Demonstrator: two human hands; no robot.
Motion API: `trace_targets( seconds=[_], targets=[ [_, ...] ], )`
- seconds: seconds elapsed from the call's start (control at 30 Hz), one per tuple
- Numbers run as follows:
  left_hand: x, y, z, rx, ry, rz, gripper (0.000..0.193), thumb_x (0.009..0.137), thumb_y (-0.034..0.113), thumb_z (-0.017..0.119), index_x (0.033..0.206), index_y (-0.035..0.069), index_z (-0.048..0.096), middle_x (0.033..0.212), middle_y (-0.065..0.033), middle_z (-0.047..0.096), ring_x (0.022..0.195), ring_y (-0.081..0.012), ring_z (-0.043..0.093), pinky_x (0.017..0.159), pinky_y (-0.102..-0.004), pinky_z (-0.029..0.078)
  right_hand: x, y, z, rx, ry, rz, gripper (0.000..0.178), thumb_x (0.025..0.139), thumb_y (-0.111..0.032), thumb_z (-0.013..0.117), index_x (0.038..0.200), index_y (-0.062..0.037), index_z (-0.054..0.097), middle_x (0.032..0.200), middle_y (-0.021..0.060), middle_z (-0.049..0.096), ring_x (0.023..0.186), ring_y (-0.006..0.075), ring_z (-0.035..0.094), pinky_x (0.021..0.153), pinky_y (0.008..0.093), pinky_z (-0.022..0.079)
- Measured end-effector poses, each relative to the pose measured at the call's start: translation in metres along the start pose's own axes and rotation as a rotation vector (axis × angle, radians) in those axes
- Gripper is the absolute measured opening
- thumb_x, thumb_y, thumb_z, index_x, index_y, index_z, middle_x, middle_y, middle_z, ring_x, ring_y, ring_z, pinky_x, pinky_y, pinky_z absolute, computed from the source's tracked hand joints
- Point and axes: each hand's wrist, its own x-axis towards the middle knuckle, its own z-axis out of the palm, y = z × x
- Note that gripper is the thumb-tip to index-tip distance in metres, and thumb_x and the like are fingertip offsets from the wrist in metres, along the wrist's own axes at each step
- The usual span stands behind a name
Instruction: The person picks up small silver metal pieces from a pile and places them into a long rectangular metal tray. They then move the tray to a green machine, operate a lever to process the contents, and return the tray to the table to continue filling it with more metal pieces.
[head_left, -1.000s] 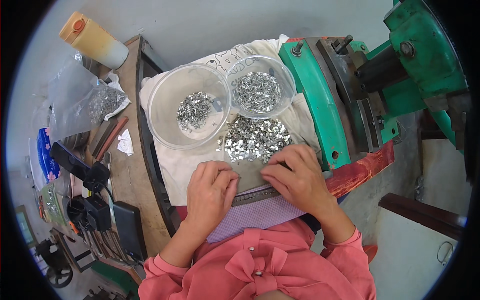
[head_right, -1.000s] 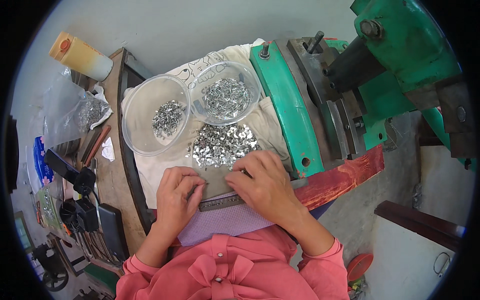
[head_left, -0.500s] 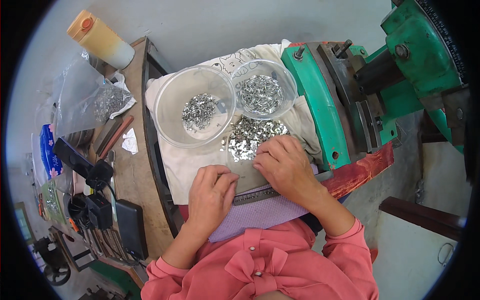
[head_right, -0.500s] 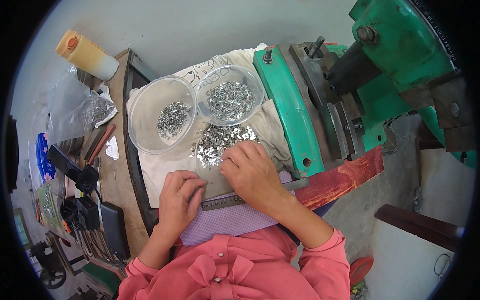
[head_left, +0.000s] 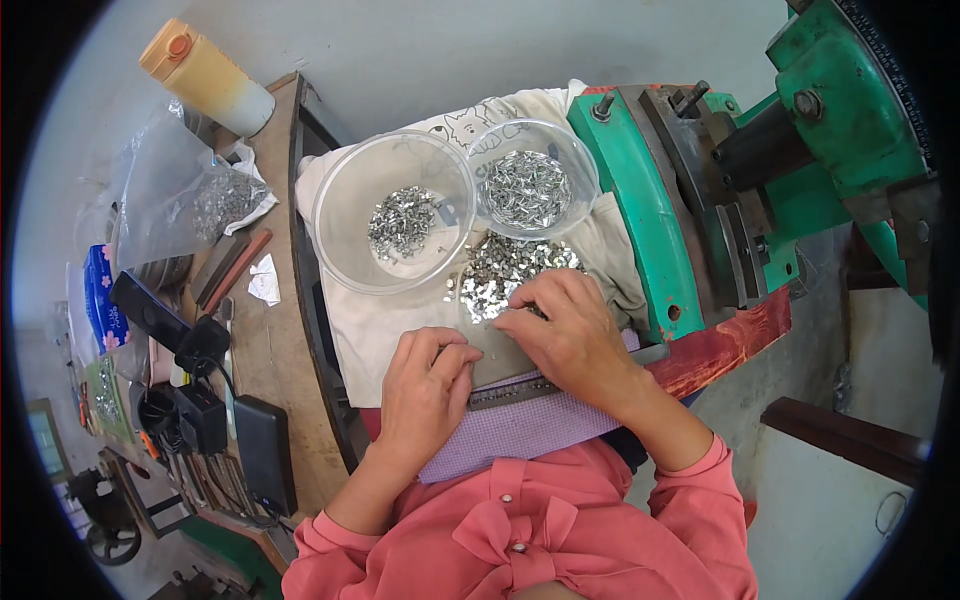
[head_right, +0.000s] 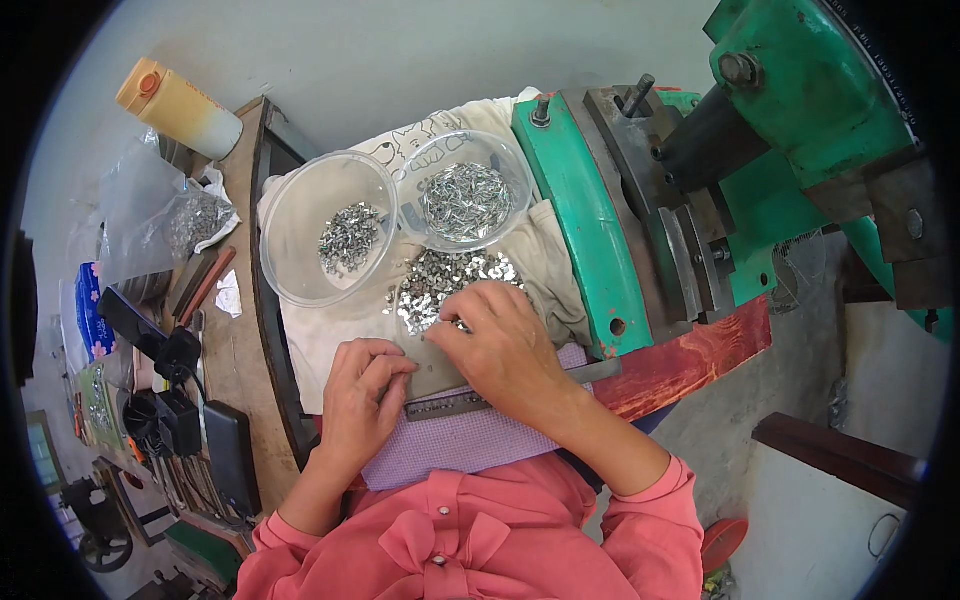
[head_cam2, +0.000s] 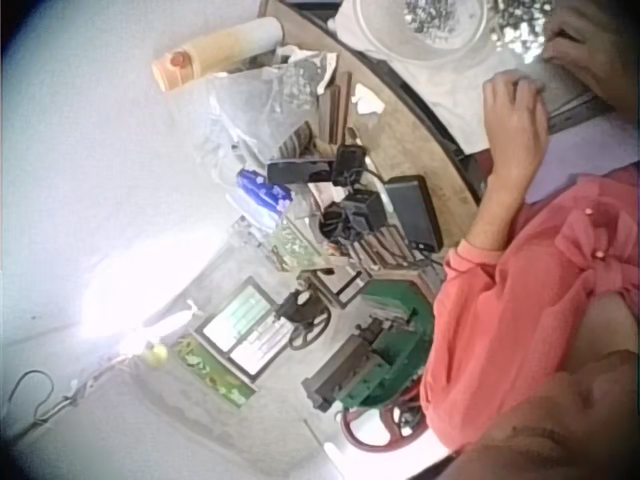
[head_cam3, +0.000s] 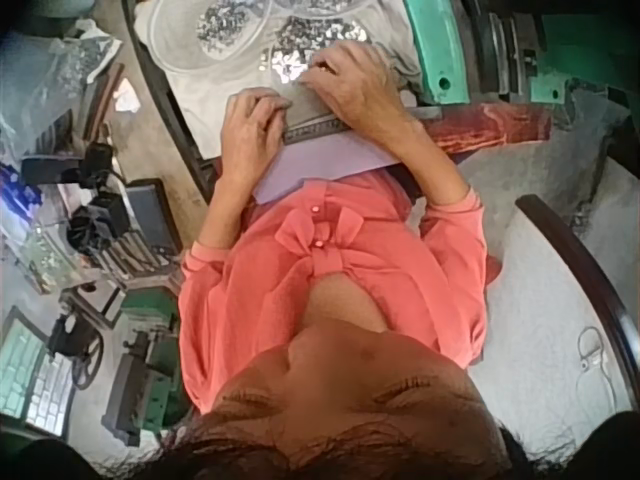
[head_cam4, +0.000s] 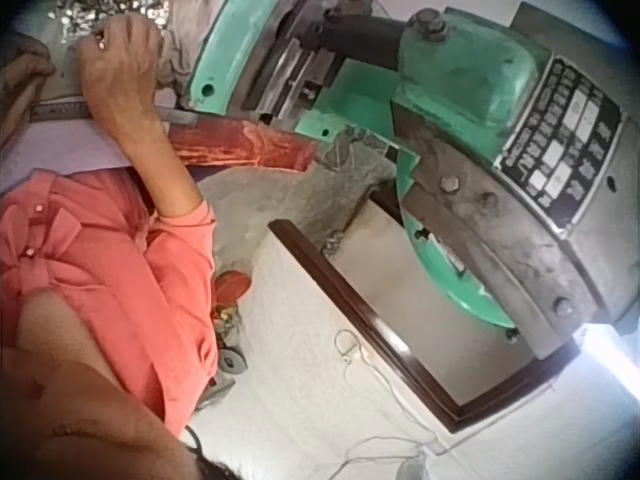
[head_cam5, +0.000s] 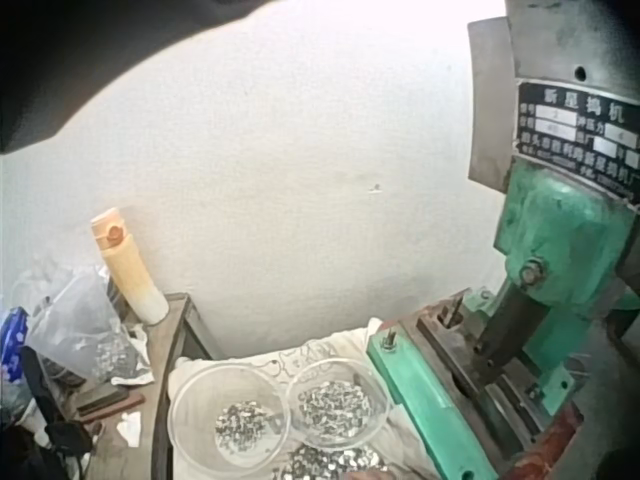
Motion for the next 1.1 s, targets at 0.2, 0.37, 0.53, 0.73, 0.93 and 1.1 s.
trace_targets(
  seconds=[0.2, 0.37, 0.53, 0.73, 0.93, 1.1],
  targets=[
    [0.001, -0.001, 0.001, -0.017, -0.003, -0.026, 0.023, 0.074, -0.005, 0.074, 0.094, 0.005, 0.07, 0.101, -0.0084, 0.063, 0.095, -0.0299, 0.058, 0.08, -0.039, 0.048, 0.009, 0.0, 0.008, -0.05, -0.079, -0.095, 0.011, 0.075, -0.017, 0.073, 0.086, -0.0132, 0.072, 0.1, 0.0028, 0.061, 0.102, 0.0253, 0.059, 0.091, 0.0408, 0.046],
    [0.002, 0.0, 0.004, -0.008, 0.002, -0.03, 0.021, 0.074, -0.003, 0.076, 0.093, 0.005, 0.072, 0.1, -0.0079, 0.063, 0.094, -0.029, 0.058, 0.08, -0.0384, 0.049, 0.009, 0.0, 0.008, -0.044, -0.065, -0.106, 0.01, 0.074, -0.017, 0.074, 0.082, -0.013, 0.071, 0.1, 0.0023, 0.061, 0.102, 0.0248, 0.059, 0.094, 0.0424, 0.045],
    [0.003, 0.002, 0.006, 0.006, 0.009, -0.03, 0.021, 0.074, -0.002, 0.077, 0.093, 0.004, 0.072, 0.099, -0.0077, 0.063, 0.094, -0.0285, 0.058, 0.079, -0.0379, 0.049, 0.007, 0.001, 0.006, -0.046, -0.067, -0.137, 0.011, 0.073, -0.017, 0.075, 0.082, -0.0129, 0.069, 0.1, 0.0017, 0.061, 0.104, 0.0247, 0.059, 0.096, 0.0431, 0.045],
    [0.005, 0.005, 0.008, 0.034, 0.031, 0.013, 0.018, 0.074, 0.002, 0.078, 0.09, 0.005, 0.071, 0.097, -0.0068, 0.063, 0.09, -0.0283, 0.058, 0.076, -0.0387, 0.049, 0.005, 0.002, -0.004, -0.078, -0.01, -0.139, 0.01, 0.075, -0.016, 0.067, 0.077, -0.0069, 0.064, 0.096, 0.0044, 0.061, 0.102, 0.0255, 0.059, 0.096, 0.0424, 0.045],
    [0.009, 0.007, 0.016, 0.037, 0.023, 0.07, 0.017, 0.073, 0.003, 0.079, 0.087, 0.006, 0.07, 0.095, -0.0056, 0.062, 0.089, -0.028, 0.058, 0.075, -0.0389, 0.048, -0.005, 0.004, -0.016, -0.006, -0.015, -0.029, 0.013, 0.074, -0.012, 0.076, 0.081, -0.0092, 0.066, 0.098, 0.0019, 0.061, 0.102, 0.0252, 0.059, 0.094, 0.0427, 0.044],
    [0.008, 0.005, 0.016, -0.005, 0.03, 0.039, 0.018, 0.071, 0.003, 0.08, 0.086, 0.006, 0.07, 0.095, -0.0054, 0.062, 0.089, -0.0282, 0.058, 0.075, -0.039, 0.048, -0.027, 0.0, -0.043, 0.088, -0.006, 0.104, 0.017, 0.074, -0.011, 0.081, 0.084, -0.0109, 0.068, 0.1, 0.0, 0.063, 0.101, 0.025, 0.058, 0.091, 0.0426, 0.043]
  ],
)
